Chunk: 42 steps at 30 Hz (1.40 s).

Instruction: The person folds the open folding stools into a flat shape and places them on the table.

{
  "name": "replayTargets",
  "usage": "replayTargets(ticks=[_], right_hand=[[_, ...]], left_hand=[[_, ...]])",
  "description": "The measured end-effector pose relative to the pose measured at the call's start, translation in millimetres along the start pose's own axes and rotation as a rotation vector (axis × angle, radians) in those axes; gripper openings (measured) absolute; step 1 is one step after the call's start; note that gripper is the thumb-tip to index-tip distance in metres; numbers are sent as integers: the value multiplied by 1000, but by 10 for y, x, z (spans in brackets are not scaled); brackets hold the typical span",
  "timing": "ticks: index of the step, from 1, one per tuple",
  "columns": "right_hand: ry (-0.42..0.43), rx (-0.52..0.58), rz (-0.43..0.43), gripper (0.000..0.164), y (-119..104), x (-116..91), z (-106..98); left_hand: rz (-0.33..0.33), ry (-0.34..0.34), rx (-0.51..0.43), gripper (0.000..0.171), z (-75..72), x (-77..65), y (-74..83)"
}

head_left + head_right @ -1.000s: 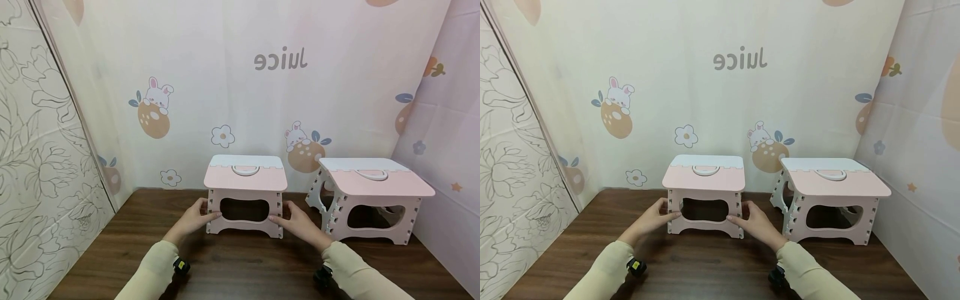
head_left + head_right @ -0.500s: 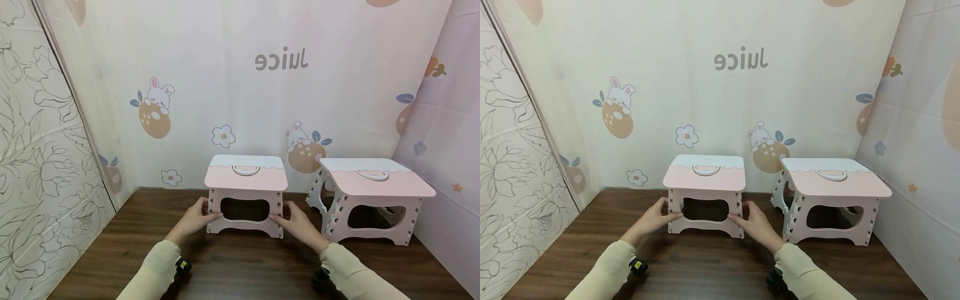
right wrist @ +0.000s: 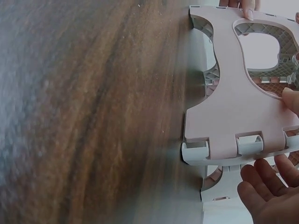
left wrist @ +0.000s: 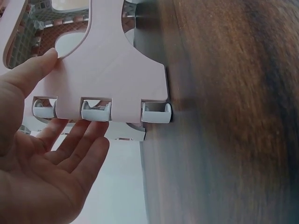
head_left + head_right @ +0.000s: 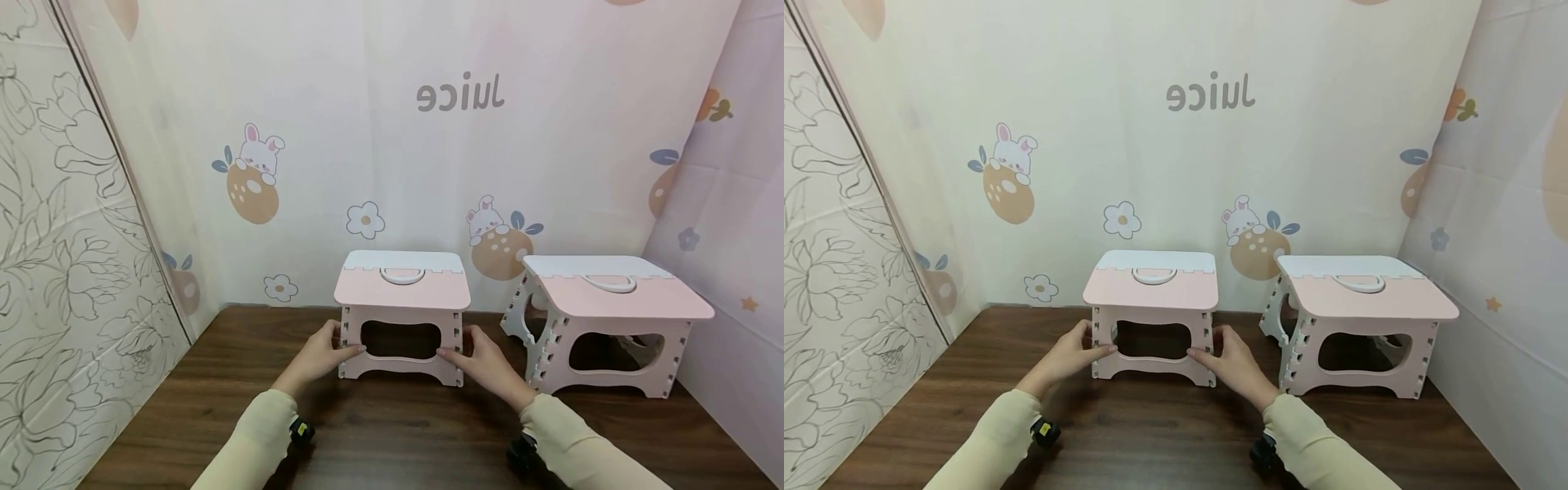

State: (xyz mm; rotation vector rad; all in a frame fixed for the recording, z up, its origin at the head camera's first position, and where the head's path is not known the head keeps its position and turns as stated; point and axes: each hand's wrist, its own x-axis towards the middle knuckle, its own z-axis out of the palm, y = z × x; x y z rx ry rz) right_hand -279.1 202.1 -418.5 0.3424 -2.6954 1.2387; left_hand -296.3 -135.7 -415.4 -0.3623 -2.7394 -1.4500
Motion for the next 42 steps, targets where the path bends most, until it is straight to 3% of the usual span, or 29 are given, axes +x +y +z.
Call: replayTargets(ticks=[9, 22, 32, 42], right_hand=[[42, -19, -47, 61, -5, 5, 12], [21, -33, -73, 59, 0, 35, -20], [-16, -10, -77, 61, 31, 35, -52], [2, -76, -92, 65, 52, 34, -78]], left_hand=[[27, 45, 59, 44, -25, 9, 6], [73, 69, 140, 39, -24, 12, 44], [75, 64, 137, 38, -10, -1, 44], [83, 61, 120, 36, -3, 3, 23]])
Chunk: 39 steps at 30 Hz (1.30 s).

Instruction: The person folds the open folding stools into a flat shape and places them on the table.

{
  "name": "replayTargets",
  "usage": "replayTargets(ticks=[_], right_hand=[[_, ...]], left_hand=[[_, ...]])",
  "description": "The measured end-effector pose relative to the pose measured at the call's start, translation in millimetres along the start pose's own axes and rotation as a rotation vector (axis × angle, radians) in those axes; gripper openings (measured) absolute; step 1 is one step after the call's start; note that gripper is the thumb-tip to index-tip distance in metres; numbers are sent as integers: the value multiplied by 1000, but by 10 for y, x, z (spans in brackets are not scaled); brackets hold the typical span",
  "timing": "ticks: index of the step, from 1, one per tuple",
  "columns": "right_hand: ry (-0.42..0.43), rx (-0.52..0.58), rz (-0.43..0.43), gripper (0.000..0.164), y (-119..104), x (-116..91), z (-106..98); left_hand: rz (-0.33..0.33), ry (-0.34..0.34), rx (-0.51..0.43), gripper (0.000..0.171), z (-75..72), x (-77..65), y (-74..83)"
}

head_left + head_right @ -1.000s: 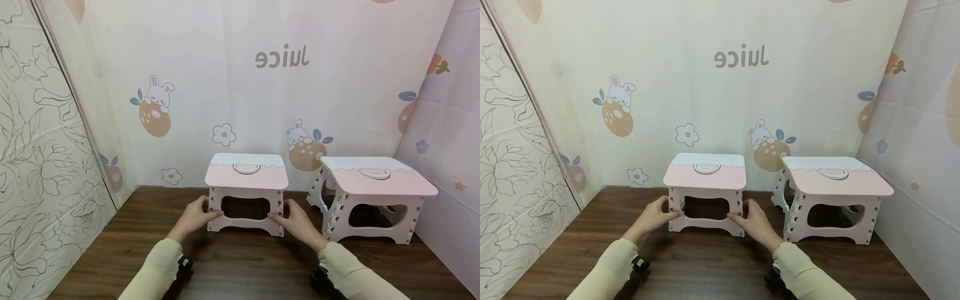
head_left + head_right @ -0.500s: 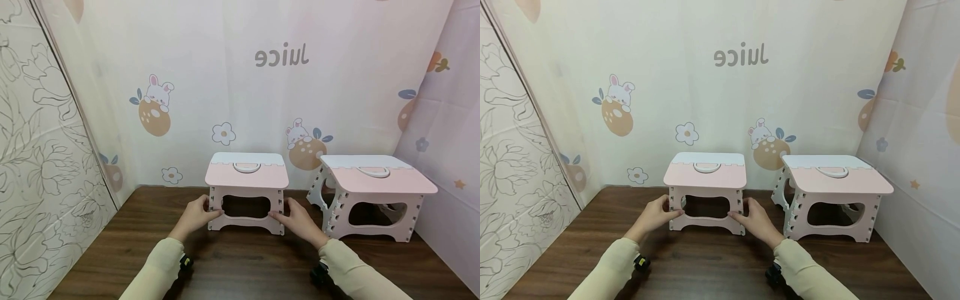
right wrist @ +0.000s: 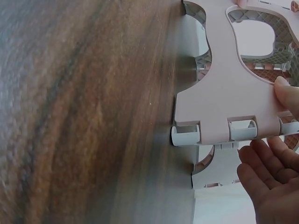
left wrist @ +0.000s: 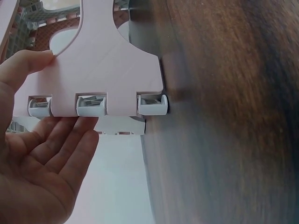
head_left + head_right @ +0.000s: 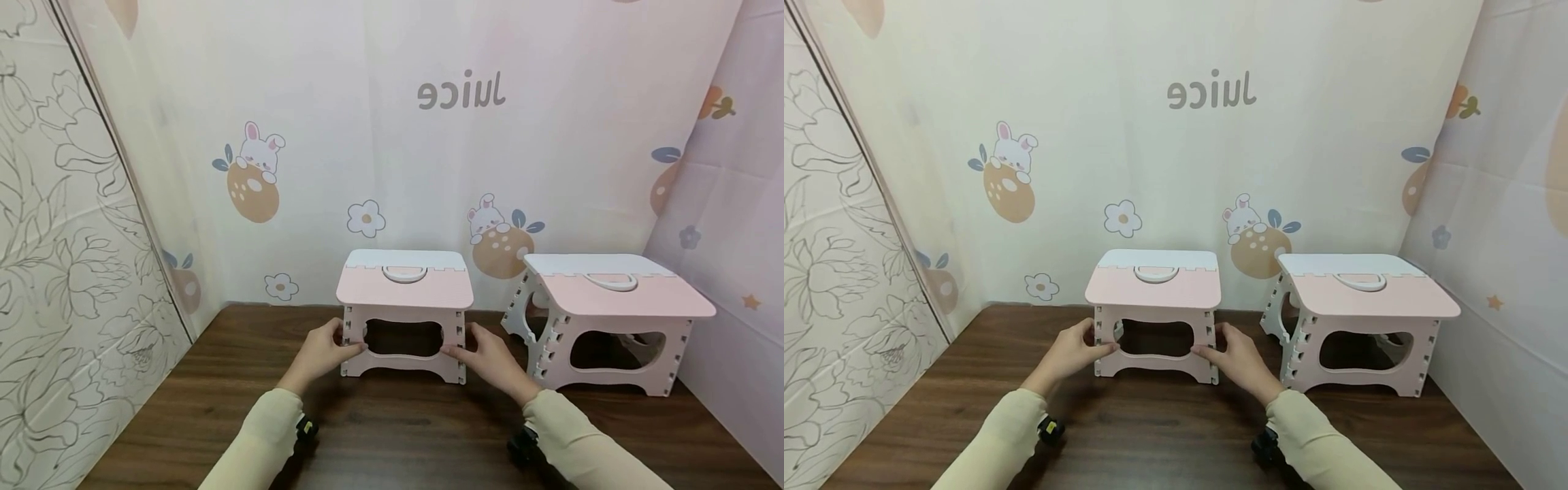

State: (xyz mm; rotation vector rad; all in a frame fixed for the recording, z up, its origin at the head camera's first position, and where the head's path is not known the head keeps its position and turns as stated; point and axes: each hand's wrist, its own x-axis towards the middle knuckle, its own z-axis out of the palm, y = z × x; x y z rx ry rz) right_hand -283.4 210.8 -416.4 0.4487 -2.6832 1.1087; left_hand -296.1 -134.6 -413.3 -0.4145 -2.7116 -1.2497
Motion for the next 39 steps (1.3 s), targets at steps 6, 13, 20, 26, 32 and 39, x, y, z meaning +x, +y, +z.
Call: replayTargets(ticks=[6, 13, 20, 26, 32, 39], right_hand=[[7, -17, 4, 66, 6, 1, -5], [-2, 5, 15, 64, 4, -10, -16], [-25, 15, 40, 73, 0, -9, -20], [-30, 20, 47, 74, -8, -12, -48], [-34, 18, 35, 73, 5, -1, -54], [-33, 12, 36, 68, 12, 8, -52]], left_hand=[[4, 2, -14, 36, -2, 14, -5], [-5, 6, -27, 36, 14, 11, -20], [-15, 6, -33, 34, 10, -8, -12], [-8, 5, -41, 35, 16, 4, -5], [0, 11, -33, 34, 19, 6, -3], [-10, 8, -40, 35, 25, -1, 1]])
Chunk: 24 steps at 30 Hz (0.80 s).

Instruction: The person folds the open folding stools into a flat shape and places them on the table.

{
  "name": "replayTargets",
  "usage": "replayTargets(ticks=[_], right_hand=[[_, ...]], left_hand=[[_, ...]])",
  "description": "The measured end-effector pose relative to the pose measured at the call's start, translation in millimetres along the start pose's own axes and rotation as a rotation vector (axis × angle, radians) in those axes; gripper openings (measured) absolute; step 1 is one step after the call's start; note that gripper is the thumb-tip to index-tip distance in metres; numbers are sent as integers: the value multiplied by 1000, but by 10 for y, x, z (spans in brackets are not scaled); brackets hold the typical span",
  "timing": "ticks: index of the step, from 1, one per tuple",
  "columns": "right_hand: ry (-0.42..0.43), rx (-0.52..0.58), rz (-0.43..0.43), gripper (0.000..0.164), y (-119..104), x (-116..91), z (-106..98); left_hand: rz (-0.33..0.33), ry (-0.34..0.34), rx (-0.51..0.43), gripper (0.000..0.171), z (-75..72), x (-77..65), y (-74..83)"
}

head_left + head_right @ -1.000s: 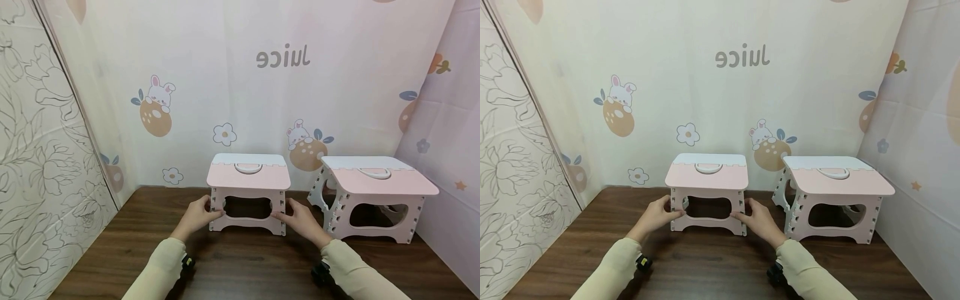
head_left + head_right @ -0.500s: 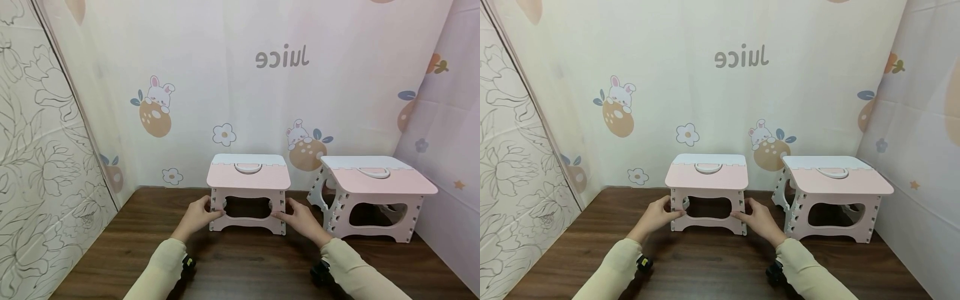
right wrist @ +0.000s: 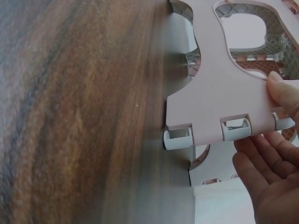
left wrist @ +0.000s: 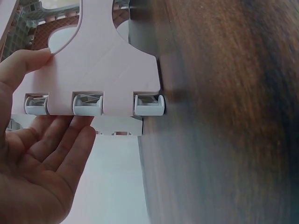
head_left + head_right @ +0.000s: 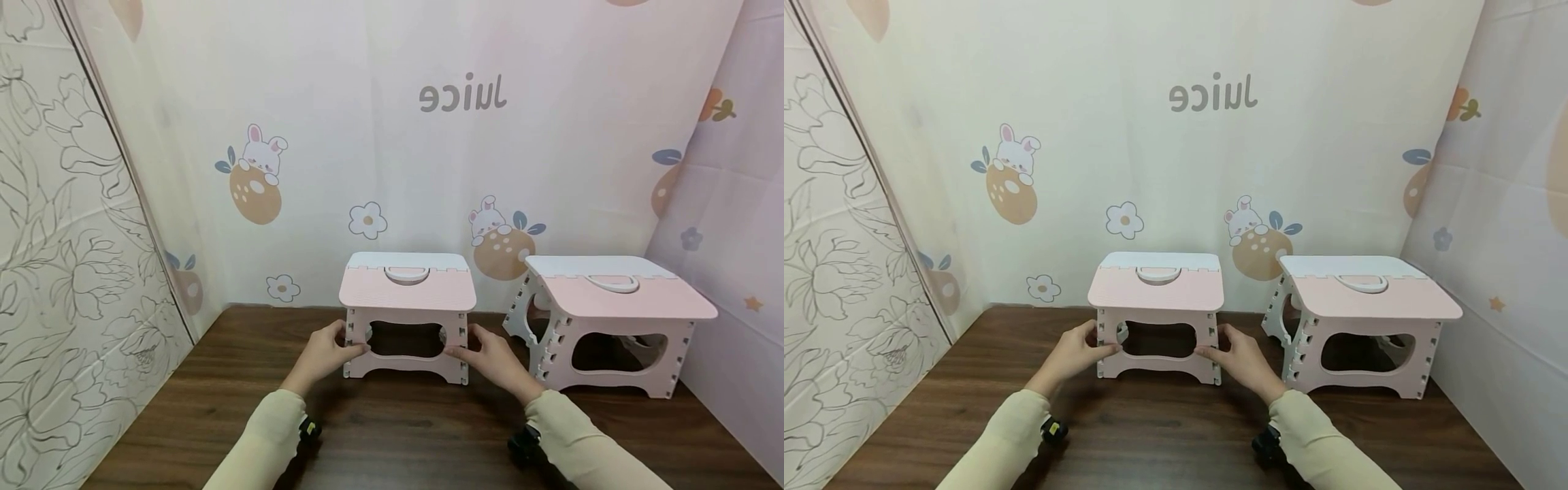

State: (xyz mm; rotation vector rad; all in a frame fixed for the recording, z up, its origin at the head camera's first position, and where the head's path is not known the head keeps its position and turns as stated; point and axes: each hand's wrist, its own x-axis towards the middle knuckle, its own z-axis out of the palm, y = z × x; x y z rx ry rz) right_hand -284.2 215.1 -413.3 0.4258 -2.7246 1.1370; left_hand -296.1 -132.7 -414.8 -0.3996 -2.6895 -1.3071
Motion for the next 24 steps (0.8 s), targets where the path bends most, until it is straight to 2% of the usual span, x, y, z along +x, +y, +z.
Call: replayTargets(ticks=[5, 12, 20, 24], right_hand=[[2, 6, -2, 65, 10, -10, -1], [-3, 5, -9, 71, 39, 4, 6], [-8, 18, 0, 68, 28, 15, -6], [-18, 27, 7, 72, 22, 14, -11]], left_hand=[[-2, 0, -6, 35, 12, 1, 5], [-16, -3, -8, 34, 12, 7, 7], [-14, -9, -3, 34, 11, 32, 5], [-23, -12, -6, 35, 14, 40, -1]])
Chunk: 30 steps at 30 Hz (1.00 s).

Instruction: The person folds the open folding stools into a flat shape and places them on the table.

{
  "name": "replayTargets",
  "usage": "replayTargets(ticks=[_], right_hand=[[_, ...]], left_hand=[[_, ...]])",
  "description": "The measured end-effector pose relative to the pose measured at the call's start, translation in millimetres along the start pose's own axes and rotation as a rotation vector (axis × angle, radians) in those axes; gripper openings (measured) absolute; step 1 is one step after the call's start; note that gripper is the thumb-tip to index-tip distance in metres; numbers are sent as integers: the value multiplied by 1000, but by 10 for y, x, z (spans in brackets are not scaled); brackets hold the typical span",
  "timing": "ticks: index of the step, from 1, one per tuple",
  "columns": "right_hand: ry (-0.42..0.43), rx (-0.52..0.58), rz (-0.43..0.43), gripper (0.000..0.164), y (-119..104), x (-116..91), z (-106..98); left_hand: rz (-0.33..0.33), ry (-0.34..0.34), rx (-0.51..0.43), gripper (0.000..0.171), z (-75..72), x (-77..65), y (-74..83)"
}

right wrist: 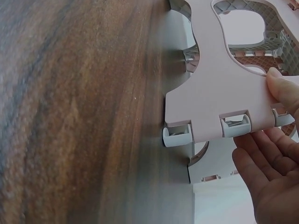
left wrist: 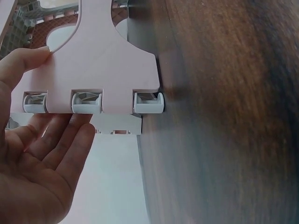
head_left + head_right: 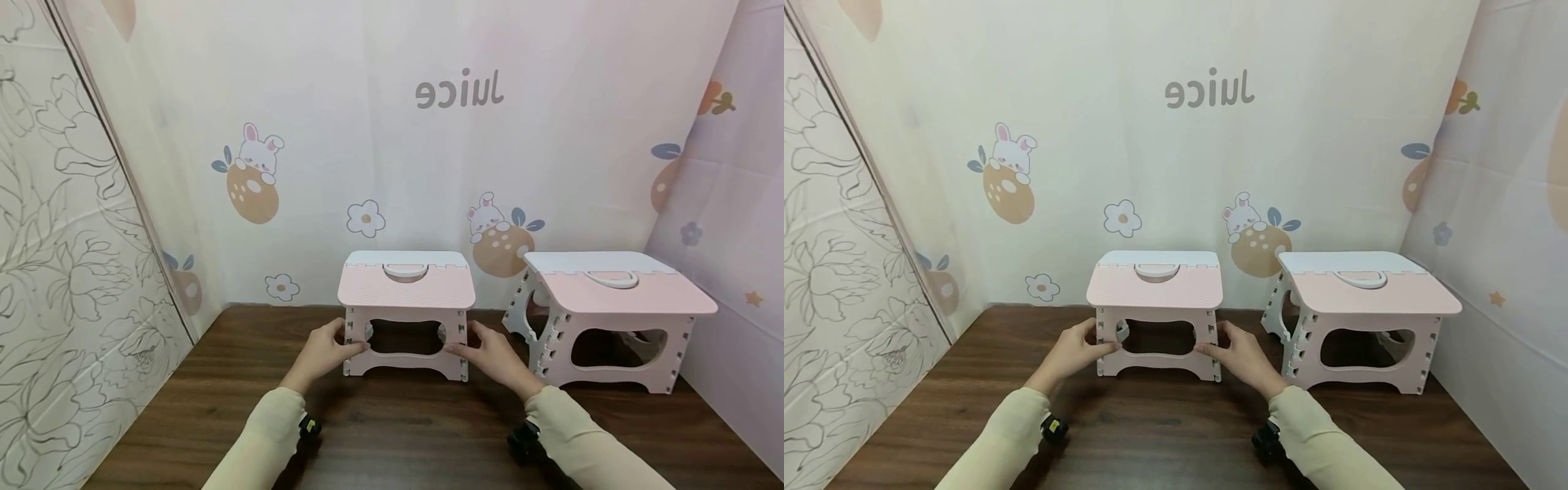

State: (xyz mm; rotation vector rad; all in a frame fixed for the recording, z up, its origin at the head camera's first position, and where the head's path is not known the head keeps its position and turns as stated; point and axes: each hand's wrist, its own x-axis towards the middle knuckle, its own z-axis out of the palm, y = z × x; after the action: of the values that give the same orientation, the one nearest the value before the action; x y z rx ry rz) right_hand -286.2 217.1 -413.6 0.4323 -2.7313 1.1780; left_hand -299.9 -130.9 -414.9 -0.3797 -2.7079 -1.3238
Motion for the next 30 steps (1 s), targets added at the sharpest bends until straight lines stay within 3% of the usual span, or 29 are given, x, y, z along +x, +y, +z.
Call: replayTargets(ticks=[22, 30], right_hand=[[-46, 14, 15, 92, 32, 59, -18], [-46, 20, 13, 90, 65, 54, -8]], left_hand=[[8, 4, -3, 37, -16, 18, -6], [20, -4, -9, 38, -2, 10, -20]])
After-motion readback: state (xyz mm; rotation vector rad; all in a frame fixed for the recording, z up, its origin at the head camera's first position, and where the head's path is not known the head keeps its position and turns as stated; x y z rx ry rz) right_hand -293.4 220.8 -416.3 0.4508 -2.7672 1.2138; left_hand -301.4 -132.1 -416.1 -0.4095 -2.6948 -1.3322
